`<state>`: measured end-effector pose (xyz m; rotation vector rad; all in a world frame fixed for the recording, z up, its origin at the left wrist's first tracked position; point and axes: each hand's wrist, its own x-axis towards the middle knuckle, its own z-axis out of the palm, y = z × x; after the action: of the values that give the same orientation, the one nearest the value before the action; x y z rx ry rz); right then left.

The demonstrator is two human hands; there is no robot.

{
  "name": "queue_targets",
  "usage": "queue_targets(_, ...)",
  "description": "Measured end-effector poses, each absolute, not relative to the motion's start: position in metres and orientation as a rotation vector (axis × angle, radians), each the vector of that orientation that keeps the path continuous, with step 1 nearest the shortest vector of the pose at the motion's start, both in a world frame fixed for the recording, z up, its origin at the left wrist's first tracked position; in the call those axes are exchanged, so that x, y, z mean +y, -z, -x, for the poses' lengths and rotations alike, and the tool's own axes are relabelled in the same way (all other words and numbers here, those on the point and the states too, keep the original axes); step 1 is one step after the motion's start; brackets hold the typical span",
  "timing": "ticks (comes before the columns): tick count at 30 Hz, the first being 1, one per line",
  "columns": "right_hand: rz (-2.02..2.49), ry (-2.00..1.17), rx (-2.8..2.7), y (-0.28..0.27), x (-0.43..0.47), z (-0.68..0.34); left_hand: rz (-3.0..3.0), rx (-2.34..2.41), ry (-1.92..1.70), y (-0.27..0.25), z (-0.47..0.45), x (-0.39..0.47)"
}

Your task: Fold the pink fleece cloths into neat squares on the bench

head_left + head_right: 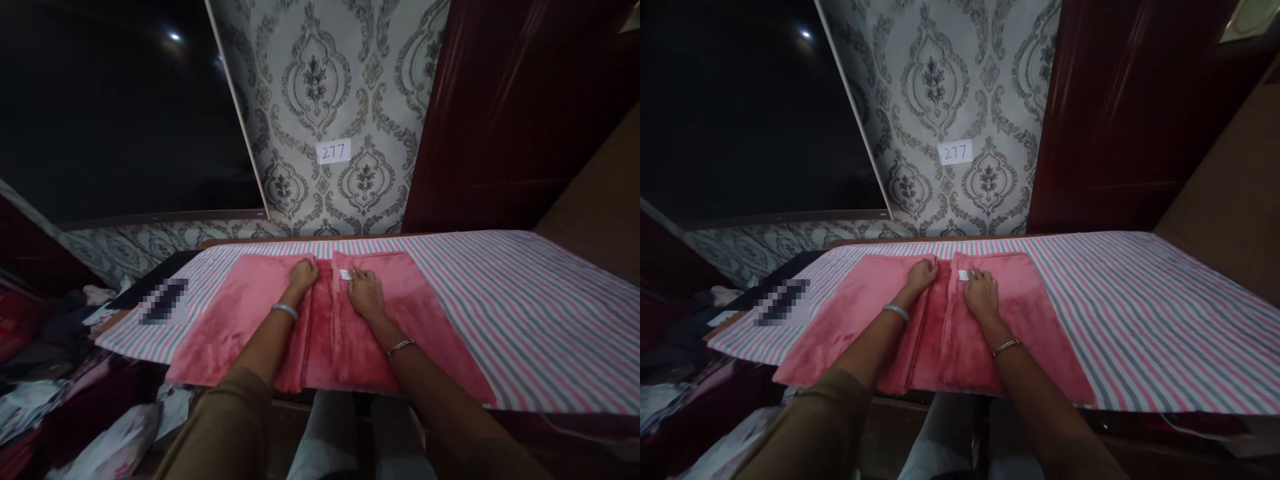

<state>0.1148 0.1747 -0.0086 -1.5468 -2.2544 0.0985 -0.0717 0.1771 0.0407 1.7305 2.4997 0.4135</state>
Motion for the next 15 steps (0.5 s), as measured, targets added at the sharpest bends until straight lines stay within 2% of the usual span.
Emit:
queue_targets(5,1.55,-0.078,-2.25,0.008,0.174,-0.115,-1.965,2.42,-0.505,-0.052,0.047,0.131)
queue_targets(9,1.542,-0.09,-2.268,0.009,0.173,-0.116,-2.52,1.8,-0.431,-0.023,0.016,0.065)
queue_targets(15,1.55,-0.153,-2.27,0.009,0.176,-0.114,-2.405,1.793,-0.334,0.016,-0.001,0.028)
